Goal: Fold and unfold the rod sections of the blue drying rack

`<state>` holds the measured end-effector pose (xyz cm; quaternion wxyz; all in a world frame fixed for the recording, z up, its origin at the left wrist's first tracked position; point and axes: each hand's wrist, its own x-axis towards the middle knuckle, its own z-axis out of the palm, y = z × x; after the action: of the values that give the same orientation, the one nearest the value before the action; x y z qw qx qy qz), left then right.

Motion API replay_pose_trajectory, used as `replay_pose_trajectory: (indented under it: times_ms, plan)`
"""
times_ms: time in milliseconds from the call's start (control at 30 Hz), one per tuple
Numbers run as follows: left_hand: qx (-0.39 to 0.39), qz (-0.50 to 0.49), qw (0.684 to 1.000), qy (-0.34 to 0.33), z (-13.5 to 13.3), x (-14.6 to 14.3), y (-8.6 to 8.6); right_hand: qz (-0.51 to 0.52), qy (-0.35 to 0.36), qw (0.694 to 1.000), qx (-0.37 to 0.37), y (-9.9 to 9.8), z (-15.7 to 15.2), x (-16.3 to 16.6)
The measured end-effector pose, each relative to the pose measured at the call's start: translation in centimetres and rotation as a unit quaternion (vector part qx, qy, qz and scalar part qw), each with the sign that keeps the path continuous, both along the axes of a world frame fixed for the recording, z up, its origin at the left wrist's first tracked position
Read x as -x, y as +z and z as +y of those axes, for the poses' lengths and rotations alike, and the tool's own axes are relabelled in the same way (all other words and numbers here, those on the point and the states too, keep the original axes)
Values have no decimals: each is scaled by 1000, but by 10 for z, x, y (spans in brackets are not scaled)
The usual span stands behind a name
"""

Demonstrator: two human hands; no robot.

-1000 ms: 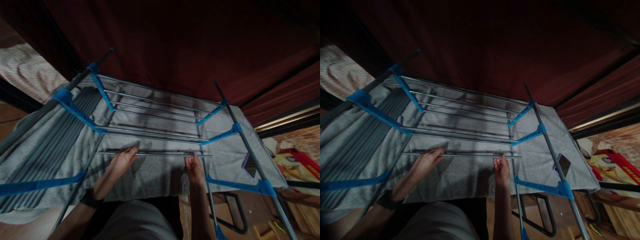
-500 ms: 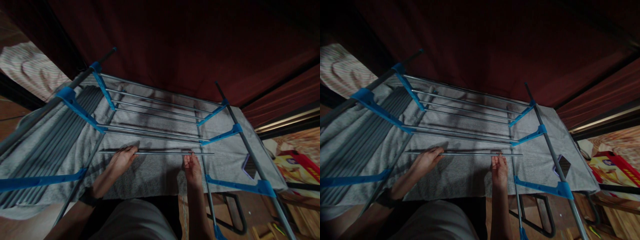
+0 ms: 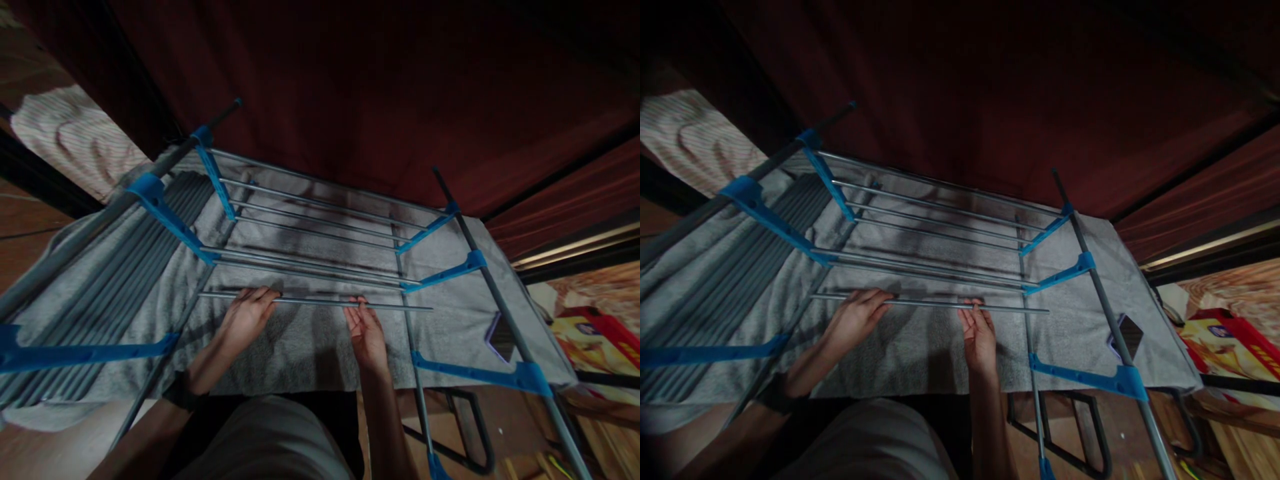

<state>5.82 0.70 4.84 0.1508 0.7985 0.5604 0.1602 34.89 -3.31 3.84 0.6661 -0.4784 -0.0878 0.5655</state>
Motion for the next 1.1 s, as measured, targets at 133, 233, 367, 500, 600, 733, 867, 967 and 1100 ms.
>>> replay_pose_trajectory:
  times_ms: [133, 233, 367, 500, 600, 733, 867, 967, 1100]
  plan:
    - [-68, -30, 997, 17, 0, 1, 3, 3, -7, 1000, 4, -2, 2, 1]
    - [-123, -52, 991, 23, -5, -4, 9, -3, -19, 1000, 12, -1, 4, -6]
    - [-192, -63, 978, 45, -22, -16, 15, -13, -32, 999, 11, 0, 3, -19]
    - [-226, -114, 967, -13, -39, -29, 12, -17, -30, 999, 8, 4, 2, -25]
    - [-170, -185, 968, -24, -42, -42, 10, -6, -34, 999, 12, 11, 2, -23]
    - [-49, -311, 949, 33, -43, -68, 14, 31, -29, 999, 10, 22, 0, -10]
    - [56, -449, 888, 83, -50, -96, 26, 61, -1, 998, 7, 31, -7, 11]
    - [93, -548, 826, 88, -53, -109, 40, 96, 4, 995, 21, 38, -11, 25]
    - [101, -627, 768, 82, -50, -114, 64, 139, 39, 989, 31, 49, -14, 34]
